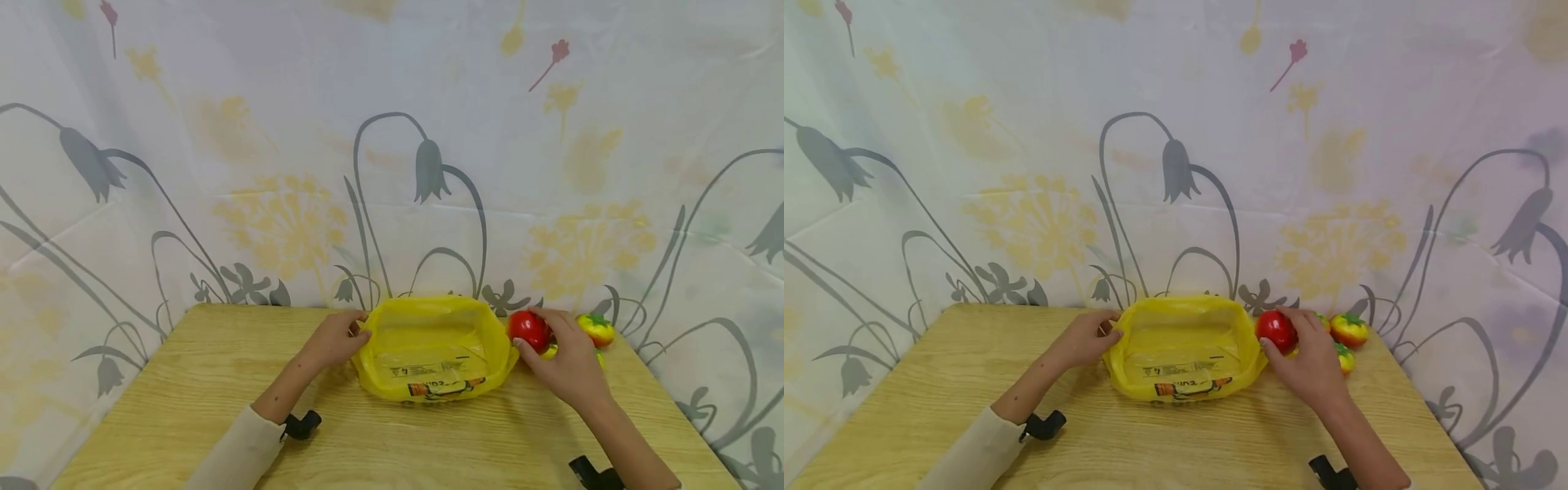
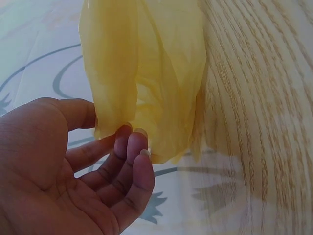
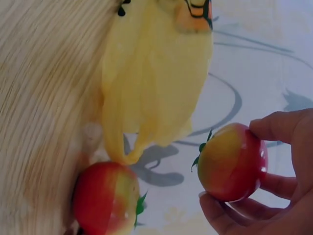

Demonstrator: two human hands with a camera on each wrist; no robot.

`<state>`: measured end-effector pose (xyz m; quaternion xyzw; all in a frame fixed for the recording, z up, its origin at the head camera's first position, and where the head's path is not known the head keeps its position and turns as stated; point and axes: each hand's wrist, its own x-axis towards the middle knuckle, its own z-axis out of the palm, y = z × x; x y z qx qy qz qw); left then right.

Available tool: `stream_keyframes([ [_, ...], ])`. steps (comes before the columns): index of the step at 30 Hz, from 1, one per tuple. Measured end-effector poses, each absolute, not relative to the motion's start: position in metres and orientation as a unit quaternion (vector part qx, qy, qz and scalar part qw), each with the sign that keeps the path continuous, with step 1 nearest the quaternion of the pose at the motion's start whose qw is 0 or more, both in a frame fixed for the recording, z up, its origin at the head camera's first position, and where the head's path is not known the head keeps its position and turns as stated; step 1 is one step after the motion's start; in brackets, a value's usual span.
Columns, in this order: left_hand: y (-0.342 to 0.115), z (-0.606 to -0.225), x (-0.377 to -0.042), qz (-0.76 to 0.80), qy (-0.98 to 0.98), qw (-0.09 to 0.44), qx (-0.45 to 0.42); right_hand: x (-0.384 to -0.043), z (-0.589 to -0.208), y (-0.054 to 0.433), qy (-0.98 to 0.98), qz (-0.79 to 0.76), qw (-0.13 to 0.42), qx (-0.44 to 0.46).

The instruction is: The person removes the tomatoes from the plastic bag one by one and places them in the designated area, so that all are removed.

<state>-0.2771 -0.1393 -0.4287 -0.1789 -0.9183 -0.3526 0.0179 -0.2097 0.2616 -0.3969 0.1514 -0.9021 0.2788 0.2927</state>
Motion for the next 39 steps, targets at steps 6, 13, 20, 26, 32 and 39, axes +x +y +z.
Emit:
stream_keyframes([
  [6, -0.14, -0.429, -0.279, -0.35, -0.919, 0.017, -0.181, -0.218, -0.399, 0.277, -0.908, 0.282, 0.285, 0.125],
  [13, -0.141, -0.43, -0.279, -0.351, -0.918, 0.02, -0.182, -0.221, -0.402, 0.293, -0.916, 0.275, 0.276, 0.095],
  [20, -0.14, -0.431, -0.276, -0.352, -0.918, 0.02, -0.184, -0.223, -0.4, 0.306, -0.916, 0.276, 0.28, 0.076],
  [26, -0.139, -0.43, -0.277, -0.351, -0.919, 0.019, -0.177, -0.225, -0.397, 0.316, -0.919, 0.27, 0.282, 0.059],
  [32, -0.138, -0.426, -0.279, -0.352, -0.918, 0.021, -0.181, -0.229, -0.395, 0.326, -0.919, 0.264, 0.29, 0.042],
  [39, -0.139, -0.428, -0.279, -0.345, -0.922, 0.018, -0.176, -0.233, -0.403, 0.342, -0.922, 0.262, 0.283, 0.026],
])
